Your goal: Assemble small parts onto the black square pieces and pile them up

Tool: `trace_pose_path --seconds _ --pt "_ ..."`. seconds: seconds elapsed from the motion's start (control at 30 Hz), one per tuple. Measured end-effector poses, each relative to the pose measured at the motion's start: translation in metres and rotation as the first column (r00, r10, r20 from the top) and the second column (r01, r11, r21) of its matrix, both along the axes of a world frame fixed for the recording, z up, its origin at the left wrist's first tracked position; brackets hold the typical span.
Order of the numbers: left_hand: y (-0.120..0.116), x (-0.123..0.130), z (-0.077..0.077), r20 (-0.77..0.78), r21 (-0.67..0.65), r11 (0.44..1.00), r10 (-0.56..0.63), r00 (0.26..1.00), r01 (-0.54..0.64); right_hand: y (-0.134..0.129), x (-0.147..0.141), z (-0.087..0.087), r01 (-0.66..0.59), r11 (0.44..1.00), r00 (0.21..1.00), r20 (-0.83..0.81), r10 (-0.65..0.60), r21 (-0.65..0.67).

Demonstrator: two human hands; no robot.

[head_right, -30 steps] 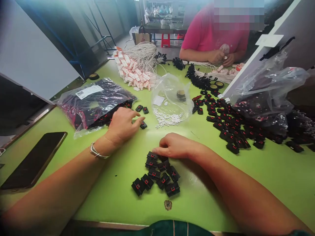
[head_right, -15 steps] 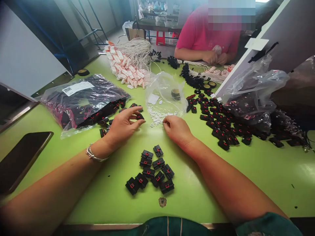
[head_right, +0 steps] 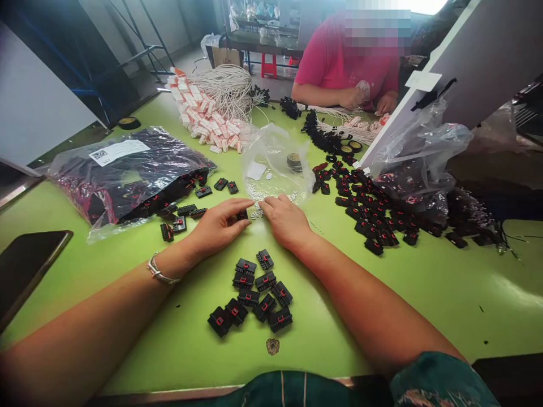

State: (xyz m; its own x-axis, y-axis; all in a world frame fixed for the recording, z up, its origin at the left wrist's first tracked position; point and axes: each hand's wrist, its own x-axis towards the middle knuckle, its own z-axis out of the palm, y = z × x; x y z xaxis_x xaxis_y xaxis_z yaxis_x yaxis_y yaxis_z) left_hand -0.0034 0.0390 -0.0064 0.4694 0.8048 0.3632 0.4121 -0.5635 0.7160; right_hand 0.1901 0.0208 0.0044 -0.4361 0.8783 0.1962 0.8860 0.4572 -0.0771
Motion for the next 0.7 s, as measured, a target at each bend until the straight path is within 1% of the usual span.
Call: trace_pose_path --seconds 0.07,0.13,0.23,0.27,0.3,0.33,0.37,0.4,0.43,0.47,0.5,0.53,0.6,0.63,0.7 --pt "0.0 0.0 -0.002 -0.146 0.101 0.992 -0.066 0.987 0.081 -0.005 0.002 0.002 -0.036 0.999 0.999 0.009 0.036 0.006" --pt "0.0 -0.001 -0.004 -0.227 0.138 0.984 -0.081 0.971 0.114 -0.01 0.004 0.001 -0.086 0.996 0.996 0.001 0.086 0.006" --pt "0.002 -0.004 -0.009 -0.248 0.16 0.983 -0.051 0.967 0.093 -0.016 0.008 0.001 -0.164 0.986 0.985 -0.051 0.164 -0.004" --pt "0.003 -0.004 -0.01 -0.244 0.162 0.983 -0.04 0.969 0.081 -0.017 0.01 0.003 -0.166 0.986 0.983 -0.079 0.165 -0.002" --pt "0.003 -0.005 -0.011 -0.239 0.164 0.984 -0.031 0.97 0.072 -0.018 0.013 0.005 -0.133 0.991 0.985 -0.112 0.132 0.007" --pt "0.004 -0.005 -0.012 -0.237 0.168 0.984 -0.025 0.971 0.067 -0.017 0.016 0.01 -0.071 0.997 0.988 -0.136 0.071 0.007" --pt "0.004 -0.006 -0.013 -0.238 0.174 0.982 -0.027 0.971 0.07 -0.016 0.019 0.015 0.032 0.999 0.988 -0.154 -0.031 0.003" --pt "0.005 -0.006 -0.013 -0.241 0.181 0.98 -0.035 0.97 0.08 -0.014 0.024 0.02 0.164 0.986 0.976 -0.142 -0.166 -0.024" --pt "0.005 -0.006 -0.013 -0.243 0.189 0.978 -0.045 0.969 0.093 -0.012 0.028 0.026 0.269 0.958 0.958 -0.072 -0.276 -0.095" --pt "0.006 -0.006 -0.012 -0.246 0.193 0.976 -0.056 0.968 0.105 -0.01 0.033 0.031 0.355 0.919 0.934 0.024 -0.356 -0.172" --pt "0.006 -0.006 -0.011 -0.251 0.193 0.974 -0.066 0.966 0.117 -0.008 0.037 0.034 0.4 0.891 0.916 0.1 -0.388 -0.213" --pt "0.006 -0.006 -0.011 -0.257 0.193 0.973 -0.076 0.963 0.128 -0.006 0.04 0.037 0.449 0.869 0.893 0.151 -0.424 -0.209" --pt "0.007 -0.006 -0.01 -0.271 0.193 0.971 -0.087 0.959 0.142 -0.003 0.045 0.036 0.488 0.851 0.87 0.179 -0.459 -0.192" --pt "0.007 -0.006 -0.009 -0.277 0.191 0.97 -0.095 0.956 0.151 -0.002 0.046 0.034 0.483 0.856 0.874 0.154 -0.46 -0.183" --pt "0.007 -0.006 -0.01 -0.273 0.186 0.97 -0.105 0.956 0.16 0.0 0.048 0.028 0.429 0.884 0.903 0.064 -0.425 -0.187"
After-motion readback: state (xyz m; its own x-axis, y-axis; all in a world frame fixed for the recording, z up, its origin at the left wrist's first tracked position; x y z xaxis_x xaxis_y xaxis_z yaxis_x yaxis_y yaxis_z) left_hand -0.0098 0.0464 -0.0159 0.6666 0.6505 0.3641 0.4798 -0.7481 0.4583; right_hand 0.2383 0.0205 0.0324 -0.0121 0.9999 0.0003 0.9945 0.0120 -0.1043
